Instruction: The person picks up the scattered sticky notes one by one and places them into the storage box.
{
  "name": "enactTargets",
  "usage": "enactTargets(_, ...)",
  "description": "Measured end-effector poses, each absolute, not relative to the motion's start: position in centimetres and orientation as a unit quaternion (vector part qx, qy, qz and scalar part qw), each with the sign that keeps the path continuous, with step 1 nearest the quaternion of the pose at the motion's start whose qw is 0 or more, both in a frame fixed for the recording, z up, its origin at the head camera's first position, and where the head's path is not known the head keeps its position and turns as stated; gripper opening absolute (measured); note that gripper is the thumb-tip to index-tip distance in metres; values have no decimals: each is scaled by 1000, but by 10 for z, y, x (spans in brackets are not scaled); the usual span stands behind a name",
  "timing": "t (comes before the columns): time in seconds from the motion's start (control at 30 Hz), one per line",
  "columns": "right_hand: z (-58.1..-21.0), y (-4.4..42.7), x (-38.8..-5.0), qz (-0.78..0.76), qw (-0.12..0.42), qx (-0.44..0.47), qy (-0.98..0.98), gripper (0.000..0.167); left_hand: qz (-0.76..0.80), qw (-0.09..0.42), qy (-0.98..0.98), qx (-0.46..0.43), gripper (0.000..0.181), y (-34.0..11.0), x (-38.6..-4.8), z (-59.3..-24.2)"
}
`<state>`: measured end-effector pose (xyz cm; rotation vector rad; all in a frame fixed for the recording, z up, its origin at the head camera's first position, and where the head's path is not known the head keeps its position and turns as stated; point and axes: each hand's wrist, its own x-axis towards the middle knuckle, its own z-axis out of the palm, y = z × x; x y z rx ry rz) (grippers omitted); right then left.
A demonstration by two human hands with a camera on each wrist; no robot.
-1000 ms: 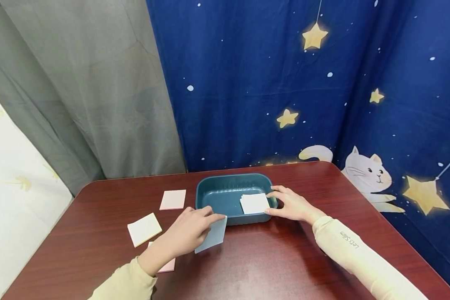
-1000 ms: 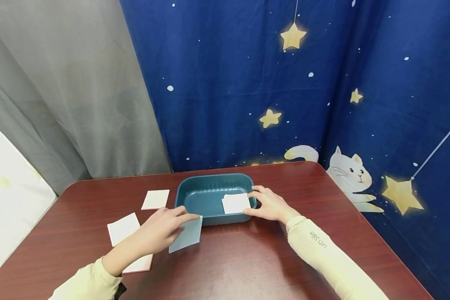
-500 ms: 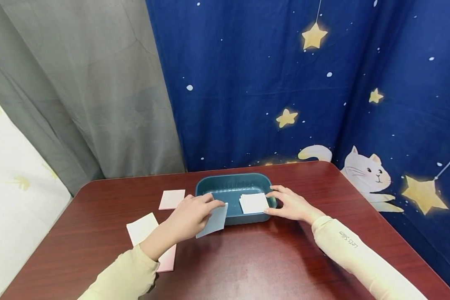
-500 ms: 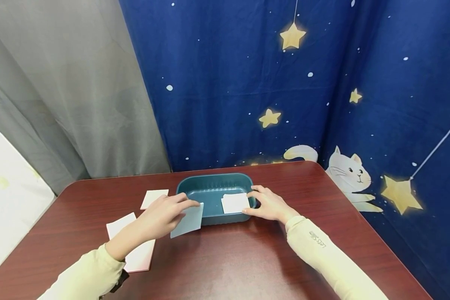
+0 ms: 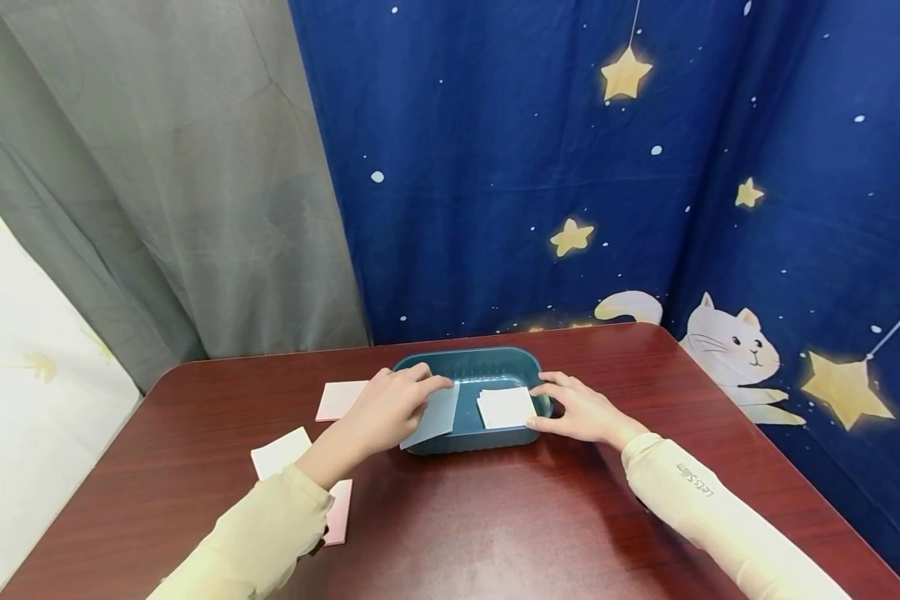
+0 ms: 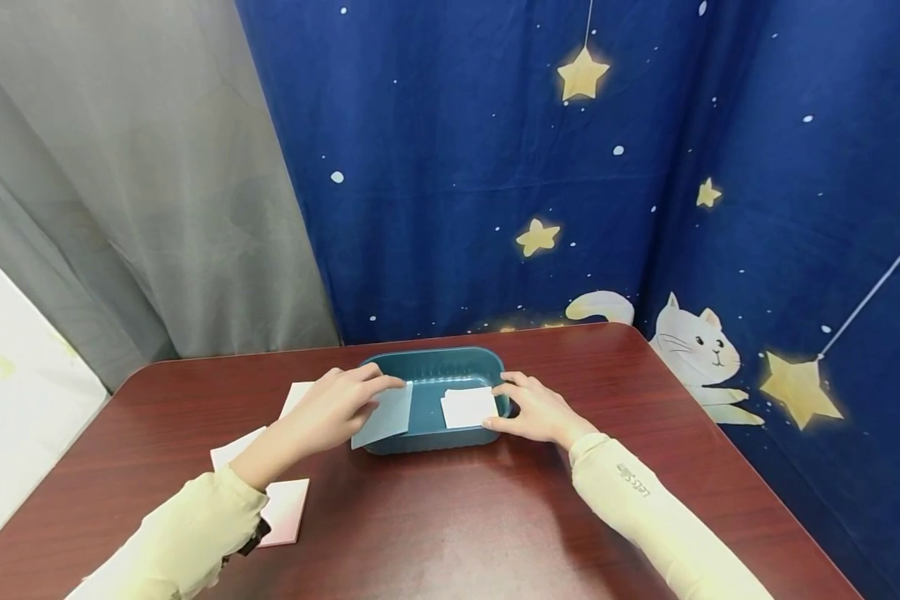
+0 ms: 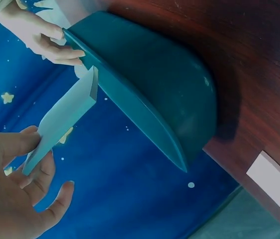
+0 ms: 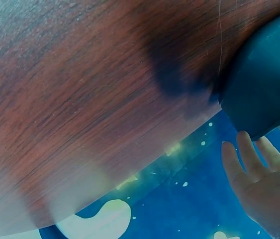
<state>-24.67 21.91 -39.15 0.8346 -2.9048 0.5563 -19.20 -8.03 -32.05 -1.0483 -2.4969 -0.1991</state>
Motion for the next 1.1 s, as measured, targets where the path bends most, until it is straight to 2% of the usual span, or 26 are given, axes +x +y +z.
enactTargets(1.1, -392, 220, -247, 183, 28, 263, -947, 63, -81, 154, -932, -319, 37, -70, -229, -340)
